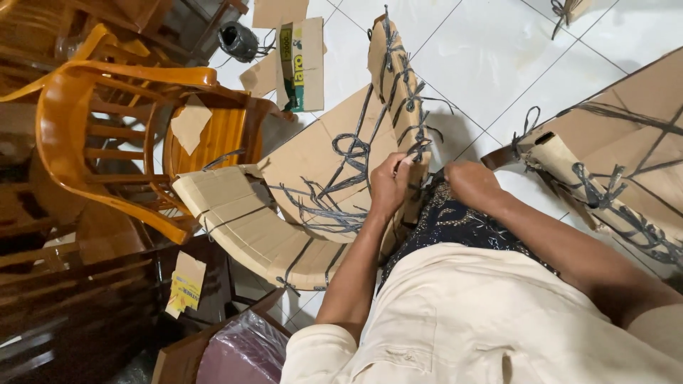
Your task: Securing cardboard packaging to a wooden furniture frame by threading and tying flexible plastic strips.
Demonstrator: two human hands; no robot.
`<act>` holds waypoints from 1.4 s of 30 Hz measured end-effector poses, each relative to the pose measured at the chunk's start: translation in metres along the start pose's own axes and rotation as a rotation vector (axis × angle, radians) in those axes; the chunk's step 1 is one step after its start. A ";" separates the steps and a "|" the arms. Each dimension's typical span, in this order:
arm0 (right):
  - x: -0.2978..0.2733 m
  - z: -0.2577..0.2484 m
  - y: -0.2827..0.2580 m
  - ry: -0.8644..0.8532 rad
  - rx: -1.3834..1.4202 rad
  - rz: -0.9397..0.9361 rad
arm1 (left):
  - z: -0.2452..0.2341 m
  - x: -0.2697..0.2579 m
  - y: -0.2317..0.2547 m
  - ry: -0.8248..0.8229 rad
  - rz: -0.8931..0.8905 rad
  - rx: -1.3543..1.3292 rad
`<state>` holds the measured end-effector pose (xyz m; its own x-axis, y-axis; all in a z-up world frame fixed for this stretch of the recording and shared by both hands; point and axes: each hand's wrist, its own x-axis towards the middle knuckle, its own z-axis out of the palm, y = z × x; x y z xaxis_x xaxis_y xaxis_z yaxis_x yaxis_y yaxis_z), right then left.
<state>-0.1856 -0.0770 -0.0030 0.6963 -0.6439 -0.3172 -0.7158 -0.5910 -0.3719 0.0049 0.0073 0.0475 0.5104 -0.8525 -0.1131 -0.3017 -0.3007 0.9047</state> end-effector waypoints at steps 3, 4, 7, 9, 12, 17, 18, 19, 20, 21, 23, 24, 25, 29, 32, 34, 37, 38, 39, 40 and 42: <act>-0.004 -0.015 -0.007 -0.033 -0.098 -0.002 | 0.008 0.010 0.005 -0.141 0.024 0.188; -0.010 -0.037 -0.019 -0.021 -0.069 0.001 | 0.013 0.012 -0.002 -0.193 0.053 0.274; -0.012 -0.061 -0.037 0.034 0.010 0.005 | 0.028 0.012 -0.032 -0.270 0.095 0.379; -0.008 -0.060 -0.040 0.077 0.065 0.008 | 0.032 0.010 -0.045 -0.298 0.107 0.403; -0.004 -0.064 -0.045 0.018 0.166 0.056 | 0.029 0.007 -0.042 -0.354 0.142 0.342; -0.003 -0.062 -0.048 0.052 0.275 0.029 | 0.025 0.008 -0.041 -0.383 0.158 0.310; 0.000 -0.061 -0.043 0.050 0.275 0.027 | 0.025 0.010 -0.041 -0.382 0.155 0.310; 0.003 -0.059 -0.039 0.120 0.371 -0.023 | 0.024 0.011 -0.041 -0.365 0.183 0.334; 0.005 -0.058 -0.034 0.191 0.468 -0.071 | 0.024 0.013 -0.041 -0.349 0.211 0.357; 0.007 -0.059 -0.032 0.190 0.468 -0.070 | 0.023 0.012 -0.042 -0.349 0.209 0.356; 0.013 -0.063 -0.029 0.064 0.644 -0.019 | 0.022 0.013 -0.044 -0.303 0.054 0.241; 0.012 -0.058 -0.027 0.069 0.644 -0.016 | 0.019 0.015 -0.041 -0.307 0.058 0.241; 0.012 -0.052 -0.026 0.054 0.616 -0.006 | 0.016 0.017 -0.039 -0.301 0.032 0.257; 0.008 -0.036 -0.031 0.093 0.525 0.043 | 0.009 0.023 -0.017 -0.287 -0.017 0.333; 0.015 -0.024 -0.032 0.109 0.390 0.040 | 0.011 0.026 -0.010 -0.279 -0.033 0.393; 0.016 -0.012 -0.031 0.236 0.304 -0.059 | 0.009 0.024 0.003 -0.274 -0.101 0.363; 0.017 0.001 -0.025 0.437 0.129 -0.249 | 0.009 0.027 0.002 -0.269 -0.192 0.339; 0.017 0.005 -0.021 0.515 0.040 -0.339 | 0.009 0.028 -0.002 -0.270 -0.211 0.343; 0.022 0.016 -0.018 0.512 0.040 -0.341 | 0.010 0.031 -0.010 -0.269 -0.214 0.342; 0.028 0.027 -0.013 0.596 -0.044 -0.389 | 0.012 0.035 -0.018 -0.280 -0.212 0.358; 0.036 0.044 -0.004 0.680 -0.130 -0.435 | 0.013 0.039 -0.020 -0.294 -0.210 0.374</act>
<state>-0.1551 -0.0766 -0.0509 0.7592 -0.4738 0.4463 -0.4185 -0.8805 -0.2227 0.0208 -0.0256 0.0202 0.3592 -0.8255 -0.4354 -0.5119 -0.5644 0.6477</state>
